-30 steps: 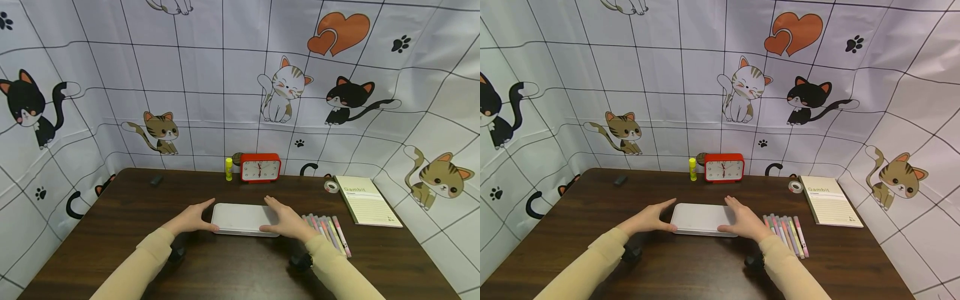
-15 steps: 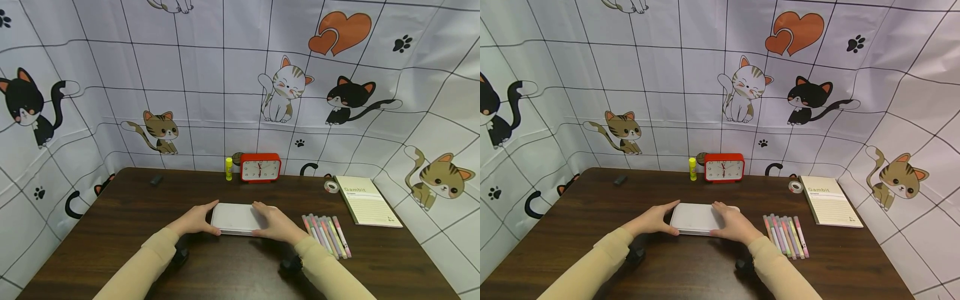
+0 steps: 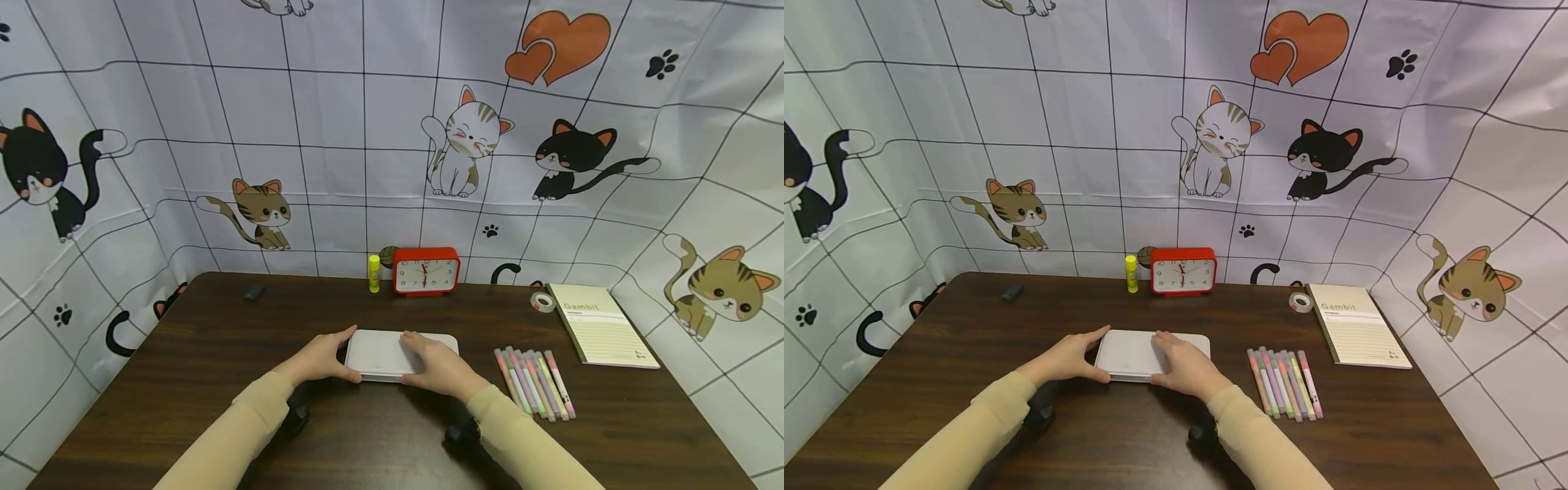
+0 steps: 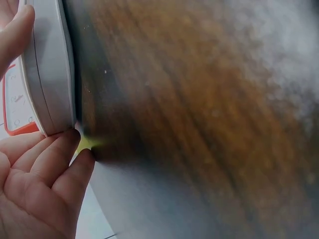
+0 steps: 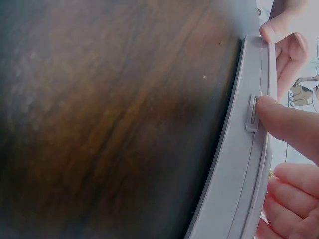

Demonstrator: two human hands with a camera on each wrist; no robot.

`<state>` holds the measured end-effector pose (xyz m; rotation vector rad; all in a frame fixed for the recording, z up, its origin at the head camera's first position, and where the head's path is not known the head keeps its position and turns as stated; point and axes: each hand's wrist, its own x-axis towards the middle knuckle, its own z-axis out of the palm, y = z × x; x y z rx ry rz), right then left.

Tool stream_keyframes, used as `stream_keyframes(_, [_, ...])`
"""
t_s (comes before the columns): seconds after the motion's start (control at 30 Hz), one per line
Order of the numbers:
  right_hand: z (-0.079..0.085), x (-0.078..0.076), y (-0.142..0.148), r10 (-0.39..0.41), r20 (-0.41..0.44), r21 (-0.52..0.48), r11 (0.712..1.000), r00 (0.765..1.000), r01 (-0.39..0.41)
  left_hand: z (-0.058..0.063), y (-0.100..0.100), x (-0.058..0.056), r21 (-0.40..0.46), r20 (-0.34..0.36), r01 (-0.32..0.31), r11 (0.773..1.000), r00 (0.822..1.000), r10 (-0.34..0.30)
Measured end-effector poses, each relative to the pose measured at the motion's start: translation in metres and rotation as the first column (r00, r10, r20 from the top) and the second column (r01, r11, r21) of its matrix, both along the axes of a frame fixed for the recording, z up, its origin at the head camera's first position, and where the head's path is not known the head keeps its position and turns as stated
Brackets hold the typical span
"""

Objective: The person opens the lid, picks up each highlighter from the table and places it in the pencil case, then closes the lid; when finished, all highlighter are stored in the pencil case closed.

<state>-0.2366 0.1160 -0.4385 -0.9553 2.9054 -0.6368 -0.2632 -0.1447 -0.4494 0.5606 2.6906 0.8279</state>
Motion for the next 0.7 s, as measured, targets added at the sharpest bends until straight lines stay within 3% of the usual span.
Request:
stream_keyframes(0.23, [0.000, 0.001, -0.003, -0.022, -0.003, 0.014, 1.000, 1.000, 0.022, -0.001, 0.000, 0.001, -0.001, -0.007, -0.001, 1.000, 1.000, 0.001])
stream_keyframes(0.7, [-0.002, 0.002, -0.011, -0.065, -0.104, 0.086, 0.994, 0.993, 0.074, 0.000, 0.001, -0.001, 0.003, 0.001, -0.023, 1.000, 1.000, 0.023])
